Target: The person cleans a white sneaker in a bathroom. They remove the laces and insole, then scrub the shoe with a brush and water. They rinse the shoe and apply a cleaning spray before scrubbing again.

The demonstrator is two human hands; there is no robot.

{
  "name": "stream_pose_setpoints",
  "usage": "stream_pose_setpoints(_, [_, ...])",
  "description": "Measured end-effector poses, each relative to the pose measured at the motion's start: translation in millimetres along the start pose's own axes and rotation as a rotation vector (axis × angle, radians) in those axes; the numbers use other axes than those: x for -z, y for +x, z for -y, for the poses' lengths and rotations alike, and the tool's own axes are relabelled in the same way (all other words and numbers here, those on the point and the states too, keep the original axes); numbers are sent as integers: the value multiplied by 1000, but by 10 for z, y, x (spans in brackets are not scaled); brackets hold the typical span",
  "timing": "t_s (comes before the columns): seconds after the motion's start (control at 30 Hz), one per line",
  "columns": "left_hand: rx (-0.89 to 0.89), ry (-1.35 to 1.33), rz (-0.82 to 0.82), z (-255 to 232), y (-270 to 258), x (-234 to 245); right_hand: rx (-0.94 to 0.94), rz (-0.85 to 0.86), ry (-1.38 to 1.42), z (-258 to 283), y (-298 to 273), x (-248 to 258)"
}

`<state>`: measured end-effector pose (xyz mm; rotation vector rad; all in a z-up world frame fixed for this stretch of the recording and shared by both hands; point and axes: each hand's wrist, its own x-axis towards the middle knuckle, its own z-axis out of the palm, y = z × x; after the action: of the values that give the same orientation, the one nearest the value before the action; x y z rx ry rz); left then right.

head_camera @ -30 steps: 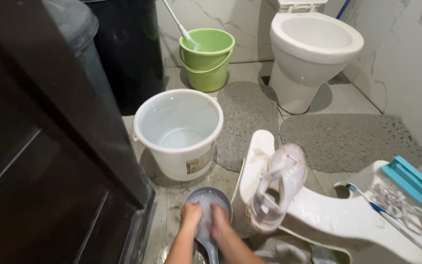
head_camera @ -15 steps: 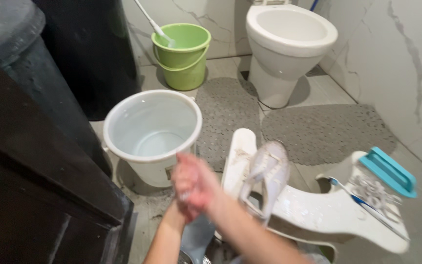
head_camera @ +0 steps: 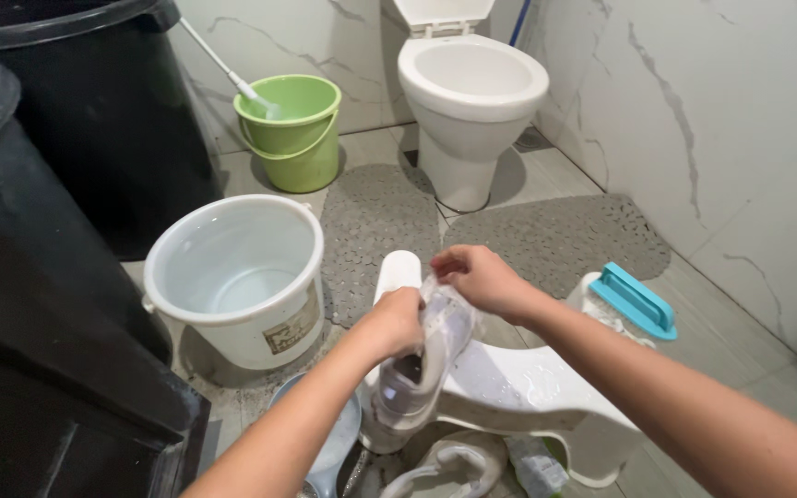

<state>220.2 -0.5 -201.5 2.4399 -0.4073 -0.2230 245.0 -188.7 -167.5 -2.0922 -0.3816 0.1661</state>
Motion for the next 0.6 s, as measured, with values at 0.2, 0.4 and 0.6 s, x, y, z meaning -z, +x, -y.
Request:
stream_pose_setpoints(0.2, [53,63,118,-31,-380,-140,63,114,-433,-236,-490,-167])
stream_pose_setpoints(0.4, [103,145,-40,-79,-304,-464,-98,558,-514,-560,-1094,-637])
stream_pose_setpoints(0.6, [-136,418,-179,-54,-260,-661,13,725,-735,-1025,-1514,-1157])
